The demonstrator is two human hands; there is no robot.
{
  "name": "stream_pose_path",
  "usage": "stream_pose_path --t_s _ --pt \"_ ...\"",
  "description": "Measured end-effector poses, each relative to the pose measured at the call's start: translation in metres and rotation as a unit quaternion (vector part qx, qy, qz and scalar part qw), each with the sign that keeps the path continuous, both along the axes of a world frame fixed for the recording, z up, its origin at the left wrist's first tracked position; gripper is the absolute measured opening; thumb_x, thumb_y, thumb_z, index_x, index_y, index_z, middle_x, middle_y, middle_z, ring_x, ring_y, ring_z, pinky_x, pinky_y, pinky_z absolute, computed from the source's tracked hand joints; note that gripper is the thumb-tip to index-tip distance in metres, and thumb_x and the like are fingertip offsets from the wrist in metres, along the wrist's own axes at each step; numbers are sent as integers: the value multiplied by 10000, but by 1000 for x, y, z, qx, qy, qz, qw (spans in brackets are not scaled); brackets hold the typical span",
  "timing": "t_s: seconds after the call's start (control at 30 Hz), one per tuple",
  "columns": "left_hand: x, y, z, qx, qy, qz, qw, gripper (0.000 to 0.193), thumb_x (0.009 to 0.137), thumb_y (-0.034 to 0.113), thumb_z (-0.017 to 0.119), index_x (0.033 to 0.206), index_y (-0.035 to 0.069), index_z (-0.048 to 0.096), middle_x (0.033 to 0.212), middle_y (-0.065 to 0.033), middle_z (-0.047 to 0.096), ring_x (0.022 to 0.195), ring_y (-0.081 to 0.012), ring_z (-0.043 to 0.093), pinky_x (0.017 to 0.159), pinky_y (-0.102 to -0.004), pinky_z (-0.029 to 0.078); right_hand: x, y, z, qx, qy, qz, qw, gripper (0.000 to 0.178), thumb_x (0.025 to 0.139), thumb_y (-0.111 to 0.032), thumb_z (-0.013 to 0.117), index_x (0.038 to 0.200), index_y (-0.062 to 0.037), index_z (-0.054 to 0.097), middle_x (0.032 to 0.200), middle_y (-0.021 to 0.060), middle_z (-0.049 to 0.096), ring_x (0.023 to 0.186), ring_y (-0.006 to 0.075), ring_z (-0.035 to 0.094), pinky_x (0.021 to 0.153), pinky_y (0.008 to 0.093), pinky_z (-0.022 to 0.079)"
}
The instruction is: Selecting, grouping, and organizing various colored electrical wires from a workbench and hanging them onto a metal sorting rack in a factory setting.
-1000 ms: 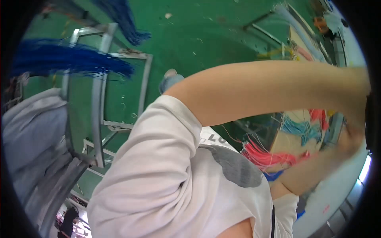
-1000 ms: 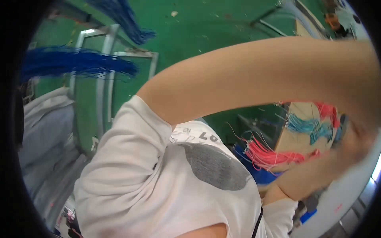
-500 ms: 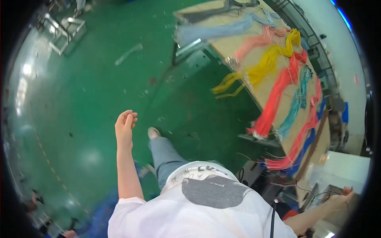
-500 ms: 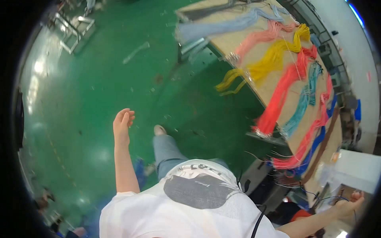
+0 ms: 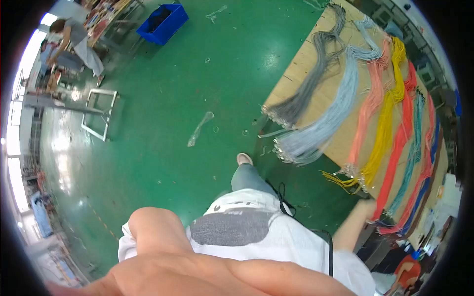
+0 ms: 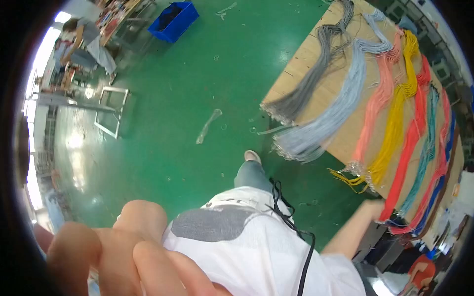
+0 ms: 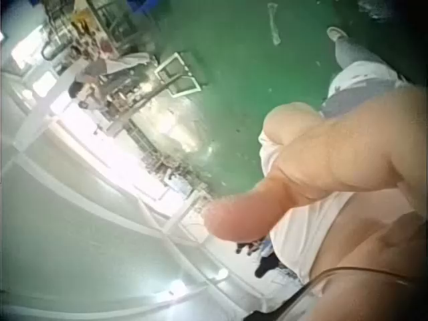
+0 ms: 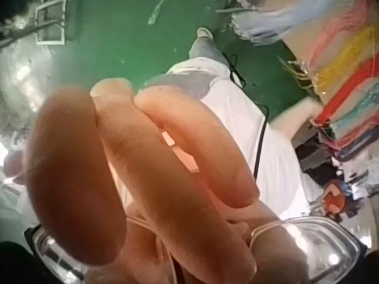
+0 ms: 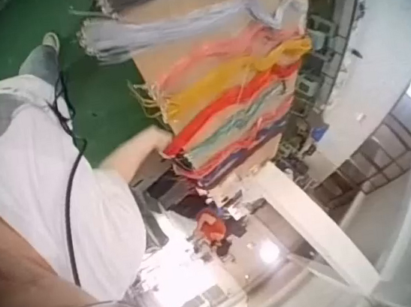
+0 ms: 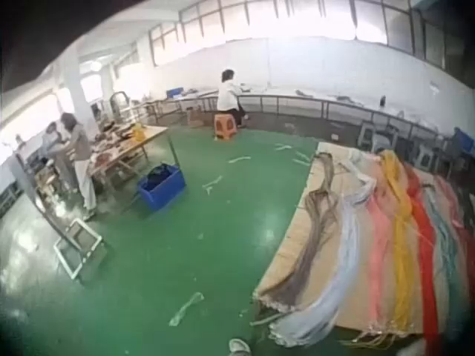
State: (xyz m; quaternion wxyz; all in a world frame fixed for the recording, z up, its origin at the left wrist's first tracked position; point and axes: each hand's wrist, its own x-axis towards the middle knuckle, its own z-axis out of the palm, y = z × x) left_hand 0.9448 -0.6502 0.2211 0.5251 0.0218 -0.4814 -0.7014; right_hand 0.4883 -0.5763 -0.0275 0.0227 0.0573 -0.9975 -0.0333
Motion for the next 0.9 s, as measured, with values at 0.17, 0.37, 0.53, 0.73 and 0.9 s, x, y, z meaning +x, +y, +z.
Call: stream_pose_path --t_s 0.17,0.37,0.53,0.73,0.9 --pt "53 -119 13 24 3 -54 998 545 840 517 336 1186 97 327 1036 -126 438 1015 -234 390 794 -415 357 89 -214 -45 -215 -118 88 966 258 737 -160 570 952 -17 556 930 179 588 872 320 562 733 381 446" --pt "132 -276 15 4 10 -112 994 510 847 507 320 1139 89 350 949 -115 451 983 -237 401 783 -406 358 279 -411 -18 -648 -227 166 708 483 744 -75 519 1183 28 348 1133 140 456 1075 205 430 900 302 334" --pt "140 -424 22 28 28 -232 972 487 853 498 306 1099 83 369 876 -106 462 956 -239 410 774 -398 358 314 -439 -61 -578 -173 145 784 467 742 -61 517 1181 -2 369 1127 130 459 1075 209 427 895 312 337" --pt "79 -611 21 36 42 -335 941 466 860 488 290 1051 76 391 790 -96 475 924 -242 422 763 -388 358 296 -499 -81 -482 -107 55 868 433 710 -33 521 1126 23 417 1027 142 490 975 238 469 861 325 362" --pt "7 -752 23 16 56 -371 927 456 866 480 277 1012 69 410 717 -87 485 897 -245 431 753 -380 359 234 -619 -136 -529 -93 -23 843 424 689 -25 525 1101 -2 423 945 87 499 855 170 482 781 277 399"
